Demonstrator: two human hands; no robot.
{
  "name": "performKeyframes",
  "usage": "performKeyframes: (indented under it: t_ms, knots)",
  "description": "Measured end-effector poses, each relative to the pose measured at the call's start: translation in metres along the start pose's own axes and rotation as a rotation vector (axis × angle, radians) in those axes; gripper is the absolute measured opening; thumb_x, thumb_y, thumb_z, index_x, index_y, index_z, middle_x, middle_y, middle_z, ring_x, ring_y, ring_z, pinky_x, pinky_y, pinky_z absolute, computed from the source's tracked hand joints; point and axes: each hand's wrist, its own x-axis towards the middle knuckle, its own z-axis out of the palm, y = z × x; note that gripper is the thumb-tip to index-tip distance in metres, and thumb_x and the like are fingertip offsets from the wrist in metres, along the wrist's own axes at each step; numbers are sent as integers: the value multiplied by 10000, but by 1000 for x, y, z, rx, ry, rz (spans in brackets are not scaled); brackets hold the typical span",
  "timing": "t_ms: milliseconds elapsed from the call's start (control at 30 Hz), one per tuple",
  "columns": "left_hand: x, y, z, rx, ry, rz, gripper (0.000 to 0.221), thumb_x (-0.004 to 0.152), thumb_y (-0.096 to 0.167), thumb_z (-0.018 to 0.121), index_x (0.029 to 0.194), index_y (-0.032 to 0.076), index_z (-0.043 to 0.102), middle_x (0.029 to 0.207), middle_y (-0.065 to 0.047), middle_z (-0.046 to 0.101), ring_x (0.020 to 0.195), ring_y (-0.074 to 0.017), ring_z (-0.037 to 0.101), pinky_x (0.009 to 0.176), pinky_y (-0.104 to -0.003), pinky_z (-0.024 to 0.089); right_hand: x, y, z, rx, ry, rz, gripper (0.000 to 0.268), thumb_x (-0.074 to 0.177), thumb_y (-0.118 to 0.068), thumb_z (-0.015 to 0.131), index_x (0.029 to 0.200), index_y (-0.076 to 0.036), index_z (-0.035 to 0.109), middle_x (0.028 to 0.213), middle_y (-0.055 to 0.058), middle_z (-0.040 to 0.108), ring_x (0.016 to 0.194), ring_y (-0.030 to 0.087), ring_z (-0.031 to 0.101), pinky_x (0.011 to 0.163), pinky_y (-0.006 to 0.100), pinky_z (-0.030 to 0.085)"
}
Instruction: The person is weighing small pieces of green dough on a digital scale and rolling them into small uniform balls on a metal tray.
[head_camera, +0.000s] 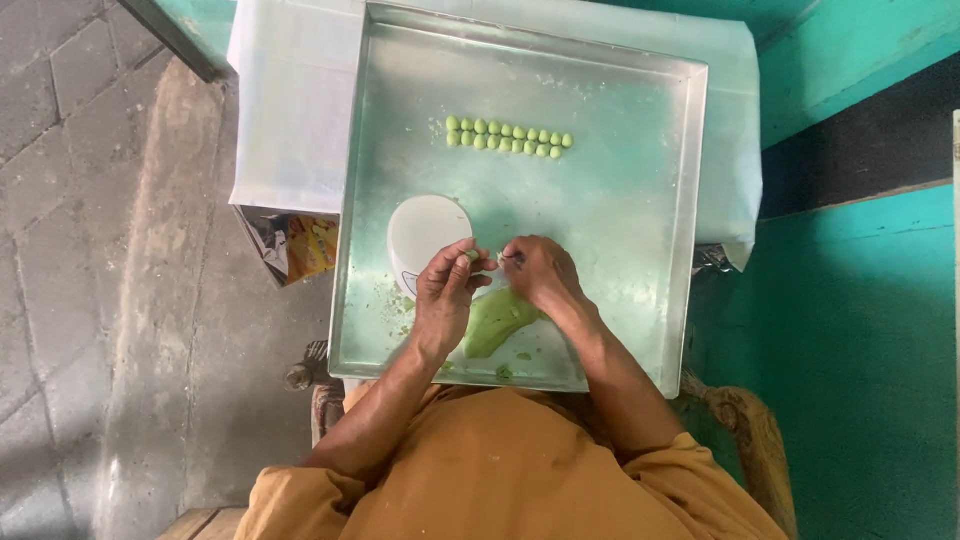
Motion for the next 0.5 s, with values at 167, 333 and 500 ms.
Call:
performKeyframes:
  t_ms: [167, 333, 500]
  knots:
    - [0, 17, -4, 233, -112, -47, 328, 1110, 140, 461, 1323, -57, 613, 956, -123, 627, 886, -195, 653, 746, -271, 584, -34, -8, -38, 499, 85, -181, 130, 964, -69, 687, 1075, -43, 750, 992, 208, 782, 963, 300, 763, 817, 413, 624]
    - [0, 13, -1, 528, -245, 10, 347, 966, 136, 737, 1269, -23, 680, 897, -120, 651, 836, -177, 636, 720, -293, 571, -47, -9, -43, 635, 179, -264, 190, 920, -40, 757, 1093, 13, 696, 978, 233, 766, 947, 276, 763, 798, 410, 633]
    - [1, 13, 9, 604, -245, 122, 159, 943, 138, 767, 1063, 35, 782, 924, -136, 715, 885, -208, 706, 756, -311, 586, -50, -10, -44, 731, 167, -283, 298, 900, -41, 786, 1113, 45, 595, 971, 250, 757, 934, 244, 741, 805, 408, 639]
